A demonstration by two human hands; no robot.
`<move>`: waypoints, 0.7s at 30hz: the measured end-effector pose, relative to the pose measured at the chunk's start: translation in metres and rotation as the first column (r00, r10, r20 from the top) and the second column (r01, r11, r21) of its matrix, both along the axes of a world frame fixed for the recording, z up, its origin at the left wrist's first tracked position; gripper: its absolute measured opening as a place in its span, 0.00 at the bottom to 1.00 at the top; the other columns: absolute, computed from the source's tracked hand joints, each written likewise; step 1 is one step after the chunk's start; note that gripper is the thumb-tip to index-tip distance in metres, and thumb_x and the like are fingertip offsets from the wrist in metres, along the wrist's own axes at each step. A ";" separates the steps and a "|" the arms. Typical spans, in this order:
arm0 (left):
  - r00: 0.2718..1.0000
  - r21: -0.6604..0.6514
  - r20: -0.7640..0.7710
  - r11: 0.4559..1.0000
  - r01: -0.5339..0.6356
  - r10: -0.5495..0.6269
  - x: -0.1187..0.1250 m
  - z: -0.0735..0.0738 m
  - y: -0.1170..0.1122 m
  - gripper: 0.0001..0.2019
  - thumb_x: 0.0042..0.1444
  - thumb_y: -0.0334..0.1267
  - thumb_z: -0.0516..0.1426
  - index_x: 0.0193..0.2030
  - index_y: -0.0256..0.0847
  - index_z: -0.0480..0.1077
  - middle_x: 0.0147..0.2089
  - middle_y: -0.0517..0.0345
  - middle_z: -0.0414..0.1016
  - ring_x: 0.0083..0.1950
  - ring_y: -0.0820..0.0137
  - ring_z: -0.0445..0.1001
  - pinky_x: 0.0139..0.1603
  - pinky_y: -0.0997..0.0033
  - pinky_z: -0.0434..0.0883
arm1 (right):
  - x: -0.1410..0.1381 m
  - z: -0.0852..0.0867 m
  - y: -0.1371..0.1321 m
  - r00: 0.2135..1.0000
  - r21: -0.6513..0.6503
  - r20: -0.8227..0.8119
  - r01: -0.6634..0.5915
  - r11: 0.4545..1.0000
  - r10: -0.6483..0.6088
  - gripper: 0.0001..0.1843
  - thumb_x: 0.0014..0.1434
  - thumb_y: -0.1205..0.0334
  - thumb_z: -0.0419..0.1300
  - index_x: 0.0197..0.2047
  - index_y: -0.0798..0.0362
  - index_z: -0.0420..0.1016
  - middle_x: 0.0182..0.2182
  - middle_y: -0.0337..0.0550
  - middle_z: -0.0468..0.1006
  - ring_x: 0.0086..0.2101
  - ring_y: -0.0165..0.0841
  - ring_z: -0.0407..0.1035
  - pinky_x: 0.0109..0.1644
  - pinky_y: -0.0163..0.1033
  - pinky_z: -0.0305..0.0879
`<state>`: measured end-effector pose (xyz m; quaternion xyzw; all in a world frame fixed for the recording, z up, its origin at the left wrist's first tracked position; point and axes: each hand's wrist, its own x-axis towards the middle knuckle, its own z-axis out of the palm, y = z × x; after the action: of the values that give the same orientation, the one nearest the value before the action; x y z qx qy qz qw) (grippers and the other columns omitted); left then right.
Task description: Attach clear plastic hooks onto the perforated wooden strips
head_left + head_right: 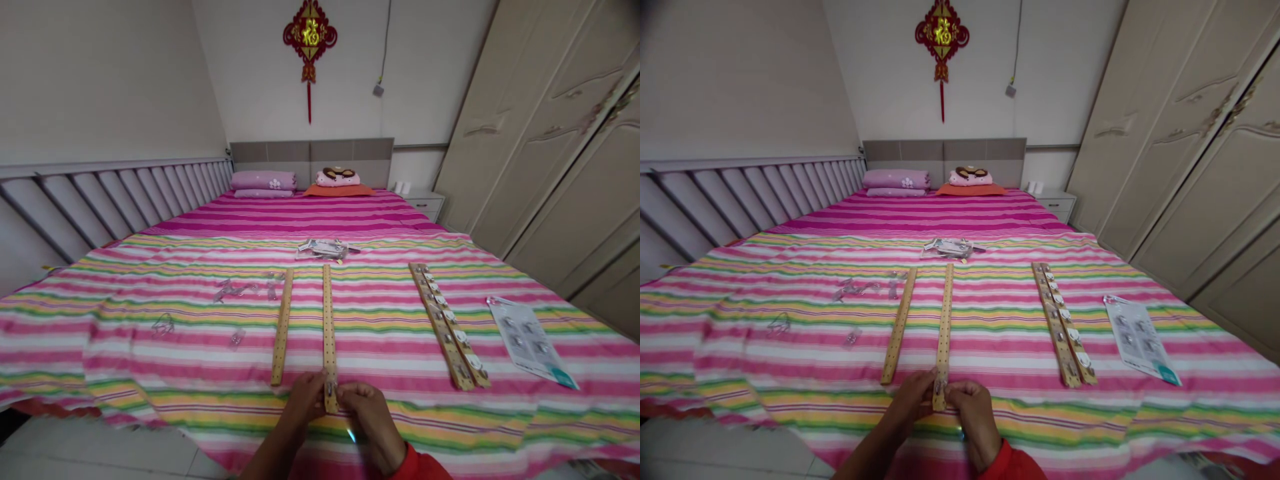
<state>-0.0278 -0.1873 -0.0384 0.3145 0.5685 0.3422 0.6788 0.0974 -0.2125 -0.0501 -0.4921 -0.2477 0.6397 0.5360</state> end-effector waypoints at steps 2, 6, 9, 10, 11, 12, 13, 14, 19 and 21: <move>1.000 0.007 -0.023 1.000 -0.015 0.015 0.001 -0.002 0.000 0.24 0.36 0.59 0.63 0.24 0.39 0.65 0.19 0.65 0.65 0.24 0.73 0.69 0.29 0.71 0.67 | 0.000 -0.001 0.000 1.000 0.004 0.011 0.001 1.000 -0.001 0.07 0.30 0.64 0.70 0.17 0.56 0.79 0.16 0.43 0.78 0.20 0.33 0.69 0.29 0.38 0.66; 0.998 0.037 -0.043 0.999 -0.038 0.040 0.003 -0.007 0.004 0.24 0.33 0.59 0.63 0.20 0.39 0.62 0.15 0.68 0.59 0.19 0.76 0.62 0.23 0.74 0.63 | 0.000 -0.001 0.000 0.999 -0.009 0.043 0.021 1.000 -0.021 0.05 0.29 0.66 0.69 0.16 0.55 0.78 0.15 0.41 0.77 0.19 0.32 0.68 0.28 0.37 0.65; 0.997 0.054 -0.053 0.998 -0.045 0.048 0.003 -0.012 0.007 0.25 0.30 0.59 0.63 0.17 0.40 0.60 0.13 0.69 0.56 0.16 0.78 0.59 0.20 0.74 0.61 | 0.000 0.002 0.001 0.997 -0.038 0.071 0.031 0.999 -0.028 0.04 0.29 0.66 0.68 0.14 0.55 0.77 0.14 0.40 0.76 0.19 0.31 0.67 0.27 0.36 0.63; 0.997 0.055 -0.059 0.997 -0.046 0.049 0.003 -0.014 0.008 0.25 0.30 0.59 0.63 0.17 0.40 0.60 0.13 0.69 0.56 0.16 0.78 0.59 0.20 0.74 0.60 | 0.000 0.003 0.002 0.997 -0.041 0.079 0.026 0.999 -0.023 0.04 0.29 0.67 0.68 0.14 0.55 0.77 0.14 0.40 0.76 0.19 0.30 0.66 0.27 0.36 0.63; 0.997 0.060 -0.063 0.997 -0.049 0.053 0.003 -0.016 0.009 0.24 0.30 0.58 0.63 0.17 0.40 0.60 0.13 0.68 0.57 0.16 0.78 0.59 0.20 0.74 0.60 | 0.000 0.004 0.002 0.996 -0.042 0.086 0.013 0.999 -0.009 0.04 0.28 0.67 0.68 0.14 0.55 0.76 0.14 0.40 0.76 0.19 0.30 0.66 0.27 0.36 0.62; 0.996 0.068 -0.064 0.996 -0.052 0.056 0.003 -0.017 0.009 0.23 0.31 0.57 0.63 0.17 0.40 0.61 0.13 0.68 0.58 0.16 0.77 0.60 0.20 0.74 0.60 | 0.001 0.004 0.003 0.996 -0.038 0.093 -0.001 0.999 0.004 0.05 0.28 0.66 0.68 0.14 0.55 0.76 0.14 0.40 0.75 0.19 0.30 0.66 0.27 0.36 0.62; 0.996 0.076 -0.062 0.996 -0.053 0.057 0.002 -0.018 0.009 0.23 0.32 0.57 0.63 0.17 0.40 0.61 0.13 0.67 0.59 0.17 0.77 0.61 0.20 0.74 0.61 | 0.001 0.004 0.004 0.994 -0.033 0.105 -0.009 0.999 0.012 0.06 0.28 0.66 0.69 0.14 0.55 0.75 0.13 0.39 0.75 0.19 0.30 0.65 0.27 0.36 0.61; 0.997 0.084 -0.057 0.995 -0.050 0.055 0.002 -0.019 0.010 0.22 0.33 0.56 0.63 0.17 0.40 0.61 0.13 0.67 0.60 0.17 0.76 0.61 0.20 0.73 0.61 | 0.002 0.002 0.004 0.992 -0.025 0.124 -0.009 1.000 0.012 0.08 0.28 0.65 0.69 0.13 0.55 0.74 0.13 0.39 0.74 0.18 0.29 0.64 0.26 0.35 0.60; 0.997 0.065 -0.044 0.996 -0.067 0.070 0.001 -0.023 0.010 0.22 0.34 0.56 0.63 0.19 0.39 0.64 0.15 0.65 0.64 0.19 0.74 0.65 0.22 0.71 0.65 | 0.001 -0.014 0.009 0.974 0.000 0.225 0.010 1.000 -0.010 0.21 0.30 0.51 0.72 0.11 0.53 0.65 0.10 0.35 0.66 0.16 0.26 0.58 0.22 0.34 0.55; 0.996 0.063 -0.046 0.995 -0.076 0.079 0.002 -0.024 0.010 0.22 0.34 0.55 0.64 0.20 0.39 0.64 0.16 0.65 0.64 0.19 0.74 0.65 0.22 0.72 0.65 | -0.001 -0.020 0.012 0.963 0.043 0.269 0.012 0.999 -0.024 0.24 0.36 0.43 0.68 0.14 0.53 0.65 0.11 0.34 0.66 0.17 0.27 0.59 0.22 0.34 0.55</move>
<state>-0.0261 -0.1774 -0.0627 0.3211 0.5856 0.3778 0.6412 0.0960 -0.2008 -0.0706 -0.5655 -0.3269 0.5568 0.5132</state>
